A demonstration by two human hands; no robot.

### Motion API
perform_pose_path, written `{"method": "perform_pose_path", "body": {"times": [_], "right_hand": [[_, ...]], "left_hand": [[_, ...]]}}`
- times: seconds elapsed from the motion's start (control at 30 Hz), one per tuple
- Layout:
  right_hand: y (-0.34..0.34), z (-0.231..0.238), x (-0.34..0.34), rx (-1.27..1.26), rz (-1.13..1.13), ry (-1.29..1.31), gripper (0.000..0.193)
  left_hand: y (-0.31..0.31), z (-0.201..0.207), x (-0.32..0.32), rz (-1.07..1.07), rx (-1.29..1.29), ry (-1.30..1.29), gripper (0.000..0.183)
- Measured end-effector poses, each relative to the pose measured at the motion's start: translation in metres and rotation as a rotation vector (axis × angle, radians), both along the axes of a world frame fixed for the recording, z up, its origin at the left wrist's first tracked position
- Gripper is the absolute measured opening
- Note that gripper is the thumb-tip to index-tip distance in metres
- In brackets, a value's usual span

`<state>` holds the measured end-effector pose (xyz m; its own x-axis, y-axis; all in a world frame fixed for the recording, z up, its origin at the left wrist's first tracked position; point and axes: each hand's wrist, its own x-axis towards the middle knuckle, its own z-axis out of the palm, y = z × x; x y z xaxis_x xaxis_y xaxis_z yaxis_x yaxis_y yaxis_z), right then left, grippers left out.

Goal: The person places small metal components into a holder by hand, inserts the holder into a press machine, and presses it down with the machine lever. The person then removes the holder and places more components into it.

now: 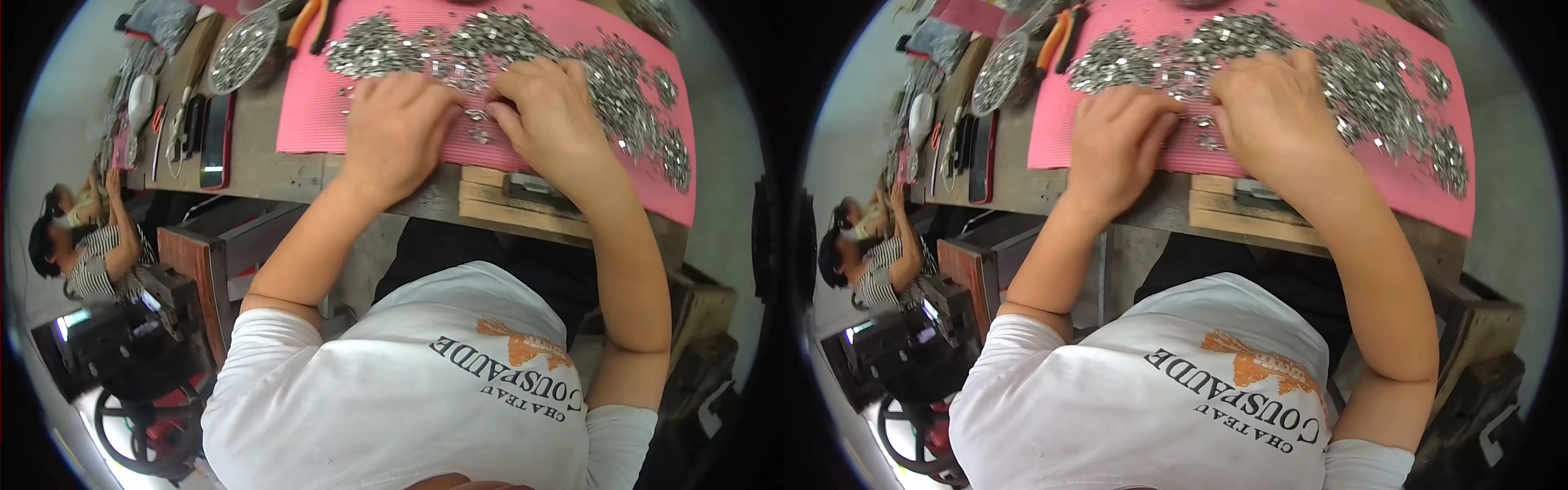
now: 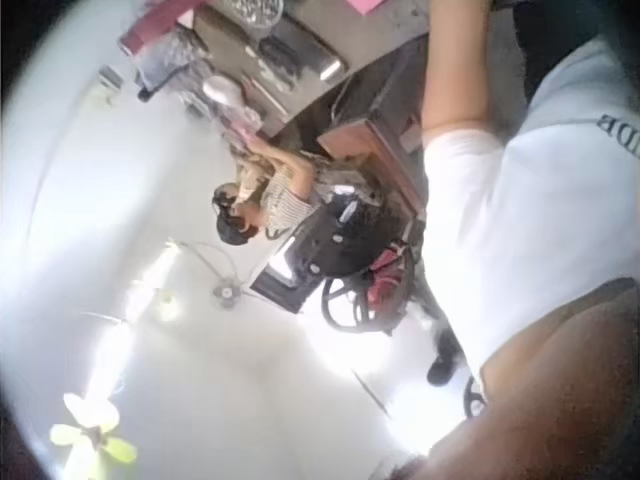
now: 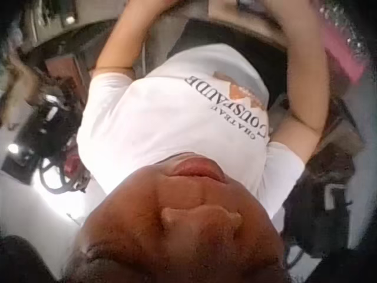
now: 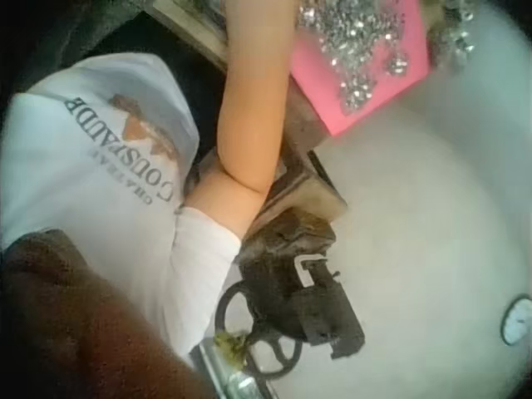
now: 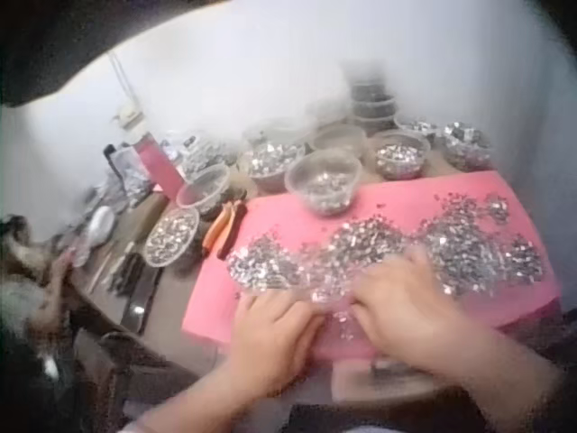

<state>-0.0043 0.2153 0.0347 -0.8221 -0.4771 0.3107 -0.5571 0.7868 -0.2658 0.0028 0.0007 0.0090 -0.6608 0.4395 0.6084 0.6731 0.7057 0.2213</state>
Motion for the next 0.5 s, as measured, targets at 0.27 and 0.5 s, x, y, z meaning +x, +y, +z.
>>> {"method": "perform_pose_path", "body": {"times": [0.27, 0.5], "right_hand": [[0.001, 0.004, -0.008, 0.005, -0.038, -0.09, 0.006], [-0.007, 0.014, -0.006, 0.123, -0.031, -0.021, 0.006]], "left_hand": [[0.02, -0.026, 0.015, -0.074, 0.013, 0.006, 0.008], [0.017, -0.02, 0.023, -0.011, 0.076, -0.036, 0.004]]}}
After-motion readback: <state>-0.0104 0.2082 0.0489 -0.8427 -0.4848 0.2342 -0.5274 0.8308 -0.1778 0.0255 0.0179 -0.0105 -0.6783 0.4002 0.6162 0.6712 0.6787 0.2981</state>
